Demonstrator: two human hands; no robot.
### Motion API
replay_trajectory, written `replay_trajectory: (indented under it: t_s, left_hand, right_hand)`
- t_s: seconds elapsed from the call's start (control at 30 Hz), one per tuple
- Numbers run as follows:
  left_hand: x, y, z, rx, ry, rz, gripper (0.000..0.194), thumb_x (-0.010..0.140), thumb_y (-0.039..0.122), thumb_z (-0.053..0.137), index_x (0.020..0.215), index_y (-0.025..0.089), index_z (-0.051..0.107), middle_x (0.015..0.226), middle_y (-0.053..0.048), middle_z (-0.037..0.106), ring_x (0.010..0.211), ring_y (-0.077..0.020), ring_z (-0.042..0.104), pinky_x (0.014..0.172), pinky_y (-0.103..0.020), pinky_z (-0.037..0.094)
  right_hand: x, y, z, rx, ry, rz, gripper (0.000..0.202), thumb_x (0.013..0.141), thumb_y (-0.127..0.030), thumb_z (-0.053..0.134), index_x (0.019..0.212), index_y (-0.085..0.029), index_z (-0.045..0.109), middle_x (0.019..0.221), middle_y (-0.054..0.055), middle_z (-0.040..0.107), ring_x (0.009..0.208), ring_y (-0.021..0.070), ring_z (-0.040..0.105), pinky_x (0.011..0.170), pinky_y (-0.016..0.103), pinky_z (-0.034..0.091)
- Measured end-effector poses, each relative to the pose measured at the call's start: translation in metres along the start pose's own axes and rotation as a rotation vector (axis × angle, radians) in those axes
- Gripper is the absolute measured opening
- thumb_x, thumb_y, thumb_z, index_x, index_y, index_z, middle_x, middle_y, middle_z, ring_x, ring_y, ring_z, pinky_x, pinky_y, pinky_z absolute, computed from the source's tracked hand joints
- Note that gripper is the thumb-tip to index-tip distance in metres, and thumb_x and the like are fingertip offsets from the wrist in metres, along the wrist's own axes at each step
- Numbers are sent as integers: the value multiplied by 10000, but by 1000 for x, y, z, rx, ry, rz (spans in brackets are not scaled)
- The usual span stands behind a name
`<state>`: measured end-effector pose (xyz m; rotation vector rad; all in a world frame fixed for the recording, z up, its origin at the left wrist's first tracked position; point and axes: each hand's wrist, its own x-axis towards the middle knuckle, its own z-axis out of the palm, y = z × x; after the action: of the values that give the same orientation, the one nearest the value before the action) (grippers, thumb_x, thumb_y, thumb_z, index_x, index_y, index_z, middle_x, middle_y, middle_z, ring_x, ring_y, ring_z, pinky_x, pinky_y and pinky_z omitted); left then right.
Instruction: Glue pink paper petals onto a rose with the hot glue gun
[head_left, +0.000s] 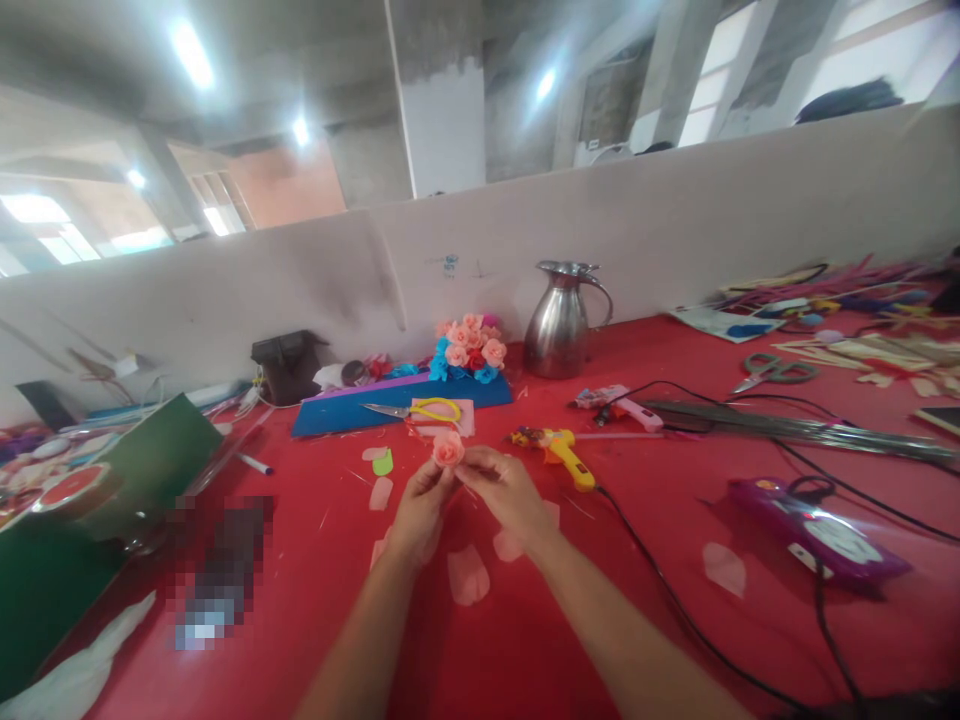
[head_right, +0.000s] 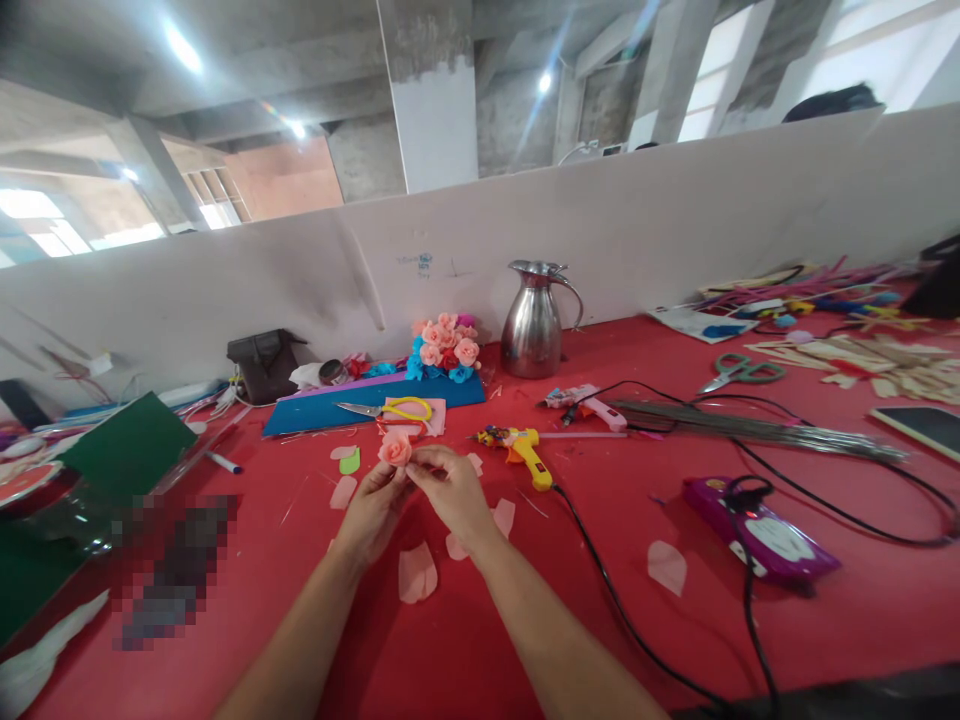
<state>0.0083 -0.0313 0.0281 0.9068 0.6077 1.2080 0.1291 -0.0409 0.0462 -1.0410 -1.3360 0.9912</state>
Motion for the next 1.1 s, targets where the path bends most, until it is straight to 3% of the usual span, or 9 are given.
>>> replay_trajectory:
  t_s: [0.4, 0.7, 0.9, 1.1]
  left_hand:
    - [-1, -1, -4, -79, -59, -52, 191, 678, 229, 703, 859, 171, 688, 900, -65, 693, 930, -200, 615, 889, -342, 425]
    - [-1, 2, -5, -4, -68, -46, 204, 696, 252, 684, 878, 159, 689, 867, -75, 691, 867, -197, 620, 832, -319, 431]
    - [0, 0, -7, 159, 39, 7, 155, 684, 282, 684, 746, 140, 682, 757, -45, 661, 743, -155, 587, 753, -266, 419]
    - [2, 5, -11, 263, 233, 110, 128, 685, 244, 669, 788, 172, 693, 774, -19, 649, 758, -134, 556, 751, -236, 394]
  right_hand:
    - [0, -1, -3, 40, -96, 8, 183, 733, -301, 631, 871, -204, 702, 924, 43, 673, 878, 179, 601, 807, 310, 456]
    - [-3, -2, 1, 59, -67, 21, 155, 730, -309, 629, 820, -202, 694, 850, 23, 662, 847, 173, 591, 772, 292, 456]
    - [-3, 9, 5, 215, 5, 163, 246, 702, -387, 641, 843, -189, 673, 768, 20, 667, 772, 175, 600, 725, 293, 463]
    - [-1, 15, 4, 116, 69, 158, 291, 735, -404, 613, 912, -177, 651, 780, 19, 663, 731, 162, 583, 680, 274, 450]
